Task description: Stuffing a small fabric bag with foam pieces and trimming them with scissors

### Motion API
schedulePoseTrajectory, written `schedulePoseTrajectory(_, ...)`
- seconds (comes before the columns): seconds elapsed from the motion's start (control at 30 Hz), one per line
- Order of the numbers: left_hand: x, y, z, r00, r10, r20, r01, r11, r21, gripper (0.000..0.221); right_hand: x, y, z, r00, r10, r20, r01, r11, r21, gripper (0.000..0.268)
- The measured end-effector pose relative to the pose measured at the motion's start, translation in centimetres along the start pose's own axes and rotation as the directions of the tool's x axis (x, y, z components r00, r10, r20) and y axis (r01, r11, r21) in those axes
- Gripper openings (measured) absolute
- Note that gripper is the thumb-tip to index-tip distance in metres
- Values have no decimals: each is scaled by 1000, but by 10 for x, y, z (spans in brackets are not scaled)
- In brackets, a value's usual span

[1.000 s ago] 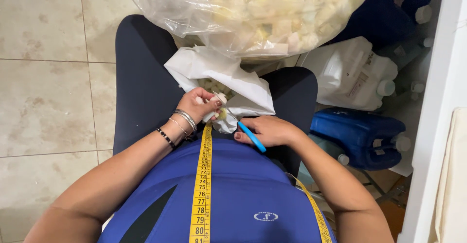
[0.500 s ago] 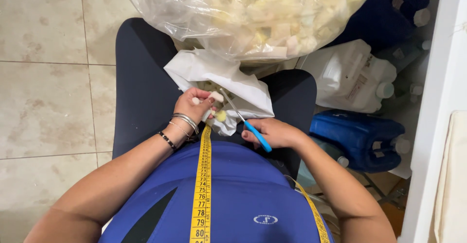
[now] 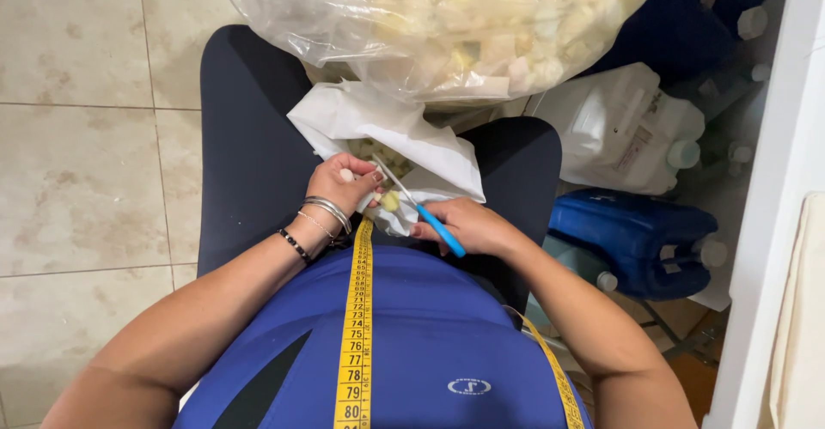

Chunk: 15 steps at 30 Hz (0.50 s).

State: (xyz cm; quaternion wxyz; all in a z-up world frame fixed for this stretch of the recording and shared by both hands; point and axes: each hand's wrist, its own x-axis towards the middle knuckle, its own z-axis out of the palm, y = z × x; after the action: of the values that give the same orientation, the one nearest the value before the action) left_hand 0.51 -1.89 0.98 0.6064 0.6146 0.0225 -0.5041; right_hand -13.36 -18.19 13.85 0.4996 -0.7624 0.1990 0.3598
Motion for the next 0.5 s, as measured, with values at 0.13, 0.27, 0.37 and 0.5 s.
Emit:
schedulePoseTrajectory(0.13, -2, 8, -1, 995, 42, -93, 4, 893, 451, 23, -4, 28, 2, 999, 3, -51, -1, 1000, 31, 40)
schedulePoseTrajectory(0.27, -4, 6, -4, 931, 332, 152, -337, 621, 707, 33, -24, 17, -5, 989, 142, -39, -146, 983, -111, 48)
schedulePoseTrajectory(0.37, -8, 3, 0, 883, 276, 379, -460, 352, 815, 43, -34, 4, -5, 961, 236, -143, -266, 932, -246, 49)
schedulePoseTrajectory(0.5, 11, -22, 1, 862, 165, 479, -502, 154, 851, 38, -35, 15, 6, 937, 225, -266, -259, 961, -99, 43)
